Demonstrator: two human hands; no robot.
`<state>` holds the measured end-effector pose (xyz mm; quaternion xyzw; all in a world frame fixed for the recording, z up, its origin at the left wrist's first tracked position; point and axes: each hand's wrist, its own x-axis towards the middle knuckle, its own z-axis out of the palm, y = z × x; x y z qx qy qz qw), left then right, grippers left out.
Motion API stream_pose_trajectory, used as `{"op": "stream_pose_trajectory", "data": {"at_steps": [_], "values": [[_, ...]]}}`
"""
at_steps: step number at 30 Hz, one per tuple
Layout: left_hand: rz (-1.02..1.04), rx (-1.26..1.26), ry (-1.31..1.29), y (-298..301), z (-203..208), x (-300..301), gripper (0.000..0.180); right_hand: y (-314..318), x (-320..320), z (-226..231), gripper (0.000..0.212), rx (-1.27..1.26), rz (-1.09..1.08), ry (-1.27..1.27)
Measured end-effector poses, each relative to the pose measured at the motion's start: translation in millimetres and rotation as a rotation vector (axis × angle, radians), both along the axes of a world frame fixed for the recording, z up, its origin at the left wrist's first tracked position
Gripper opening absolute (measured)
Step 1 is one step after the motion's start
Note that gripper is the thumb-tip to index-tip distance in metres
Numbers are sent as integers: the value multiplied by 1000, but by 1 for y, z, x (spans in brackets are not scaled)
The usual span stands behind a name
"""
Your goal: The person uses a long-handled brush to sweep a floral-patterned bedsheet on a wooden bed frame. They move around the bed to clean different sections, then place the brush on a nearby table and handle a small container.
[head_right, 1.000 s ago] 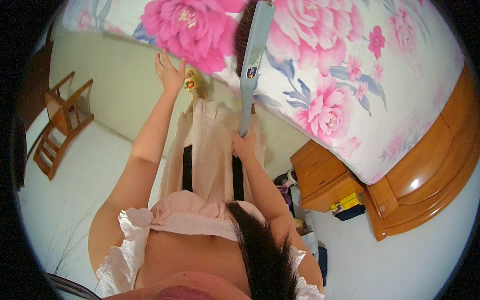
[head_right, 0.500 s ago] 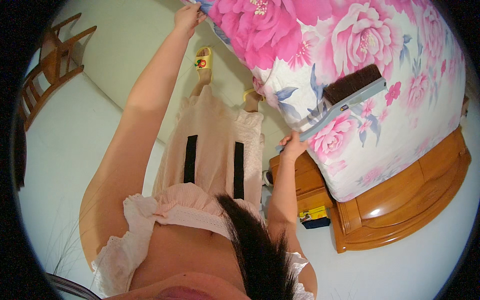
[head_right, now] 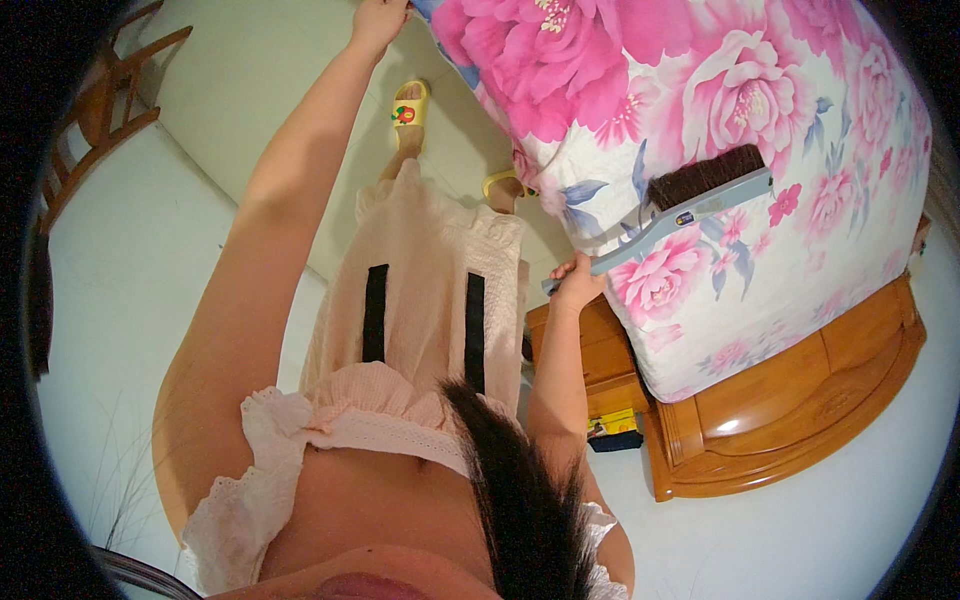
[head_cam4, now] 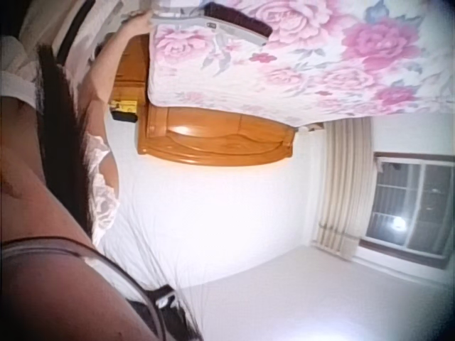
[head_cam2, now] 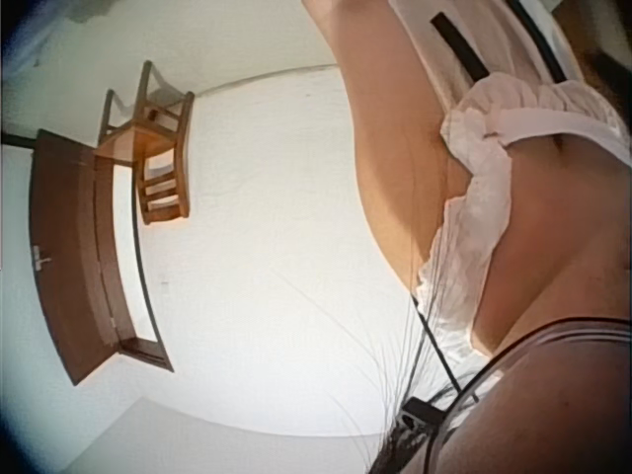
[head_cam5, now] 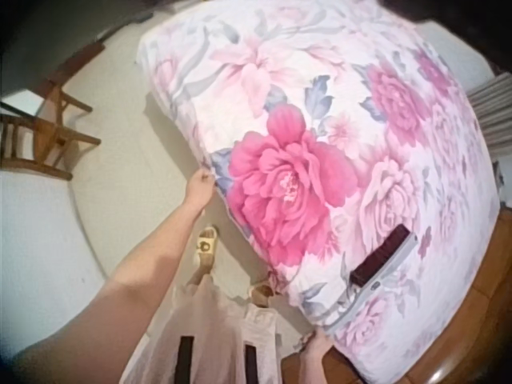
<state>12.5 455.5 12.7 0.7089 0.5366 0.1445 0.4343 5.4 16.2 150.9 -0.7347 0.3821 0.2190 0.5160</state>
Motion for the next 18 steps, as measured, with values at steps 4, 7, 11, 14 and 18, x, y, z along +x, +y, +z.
{"op": "stream_pose_trajectory", "data": {"at_steps": [4,7,11,14,18], "values": [[14,146,52,19,-5,5,19,-3,-2,0,12,1,9,-39],[-67,324,151,34,-11,4,22,-2,0,8,12,-28,20,-49],[-90,388,127,38,-22,5,24,0,-6,10,12,-11,59,-43],[-95,248,140,33,-17,11,25,30,-30,9,10,169,161,-20],[-111,-69,139,37,-15,14,28,94,-65,21,10,379,341,282]]}}
